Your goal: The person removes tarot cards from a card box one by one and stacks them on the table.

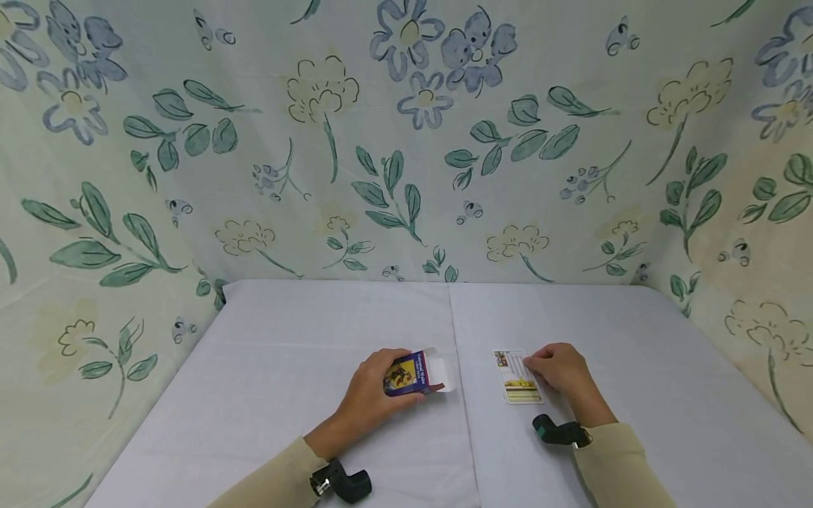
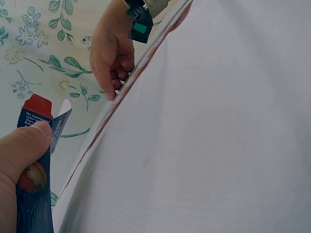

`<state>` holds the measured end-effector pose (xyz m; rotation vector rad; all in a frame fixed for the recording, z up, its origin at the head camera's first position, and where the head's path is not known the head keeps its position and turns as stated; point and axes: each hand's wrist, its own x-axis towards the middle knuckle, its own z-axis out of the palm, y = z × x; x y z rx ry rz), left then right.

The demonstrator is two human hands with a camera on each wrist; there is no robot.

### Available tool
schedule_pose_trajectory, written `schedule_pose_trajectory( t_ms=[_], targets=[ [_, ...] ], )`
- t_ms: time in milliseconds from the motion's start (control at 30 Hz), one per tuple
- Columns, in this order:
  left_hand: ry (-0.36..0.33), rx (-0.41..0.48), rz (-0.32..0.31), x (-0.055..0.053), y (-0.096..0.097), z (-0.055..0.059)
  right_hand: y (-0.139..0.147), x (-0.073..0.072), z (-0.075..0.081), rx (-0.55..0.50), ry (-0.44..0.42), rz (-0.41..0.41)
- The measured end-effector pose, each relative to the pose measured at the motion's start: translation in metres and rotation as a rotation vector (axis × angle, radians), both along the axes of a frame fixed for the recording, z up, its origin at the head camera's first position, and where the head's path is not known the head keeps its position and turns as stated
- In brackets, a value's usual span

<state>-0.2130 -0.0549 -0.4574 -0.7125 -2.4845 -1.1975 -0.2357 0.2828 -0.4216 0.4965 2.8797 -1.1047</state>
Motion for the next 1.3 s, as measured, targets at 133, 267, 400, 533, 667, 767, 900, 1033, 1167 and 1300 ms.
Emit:
schedule_pose_trajectory(
  t_ms=[133, 267, 400, 533, 667, 767, 900, 1033, 1167, 1300],
  targets=[
    [-0.001, -0.002, 0.0, 0.0, 0.0, 0.0, 0.001, 0.001, 0.002, 0.001, -0.011, 0.006],
    [-0.002, -0.005, 0.003, 0.0, 0.0, 0.0, 0.004, 0.002, 0.006, 0.043, -0.059, 0.039],
    [-0.003, -0.008, 0.003, 0.0, 0.0, 0.0, 0.007, 0.003, 0.011, 0.089, -0.112, 0.079],
    [-0.003, -0.014, 0.006, 0.0, 0.001, 0.0, 0.008, 0.004, 0.012, 0.087, -0.132, 0.098],
    [-0.008, -0.015, 0.007, 0.0, 0.001, 0.001, 0.008, 0.004, 0.012, 0.082, -0.141, 0.089],
    [-0.015, -0.013, 0.006, 0.0, 0.0, 0.001, 0.007, 0.004, 0.011, 0.077, -0.141, 0.084],
    [-0.021, -0.015, 0.008, 0.001, 0.0, 0.001, 0.006, 0.004, 0.011, 0.079, -0.139, 0.088],
    [-0.016, -0.013, 0.006, 0.0, -0.001, 0.0, 0.006, 0.003, 0.011, 0.082, -0.143, 0.09],
    [-0.011, -0.015, 0.005, 0.0, -0.001, 0.0, 0.006, 0.003, 0.011, 0.073, -0.124, 0.096],
    [-0.015, -0.019, 0.004, 0.0, 0.0, 0.0, 0.005, 0.003, 0.01, 0.039, -0.08, 0.084]
  ],
)
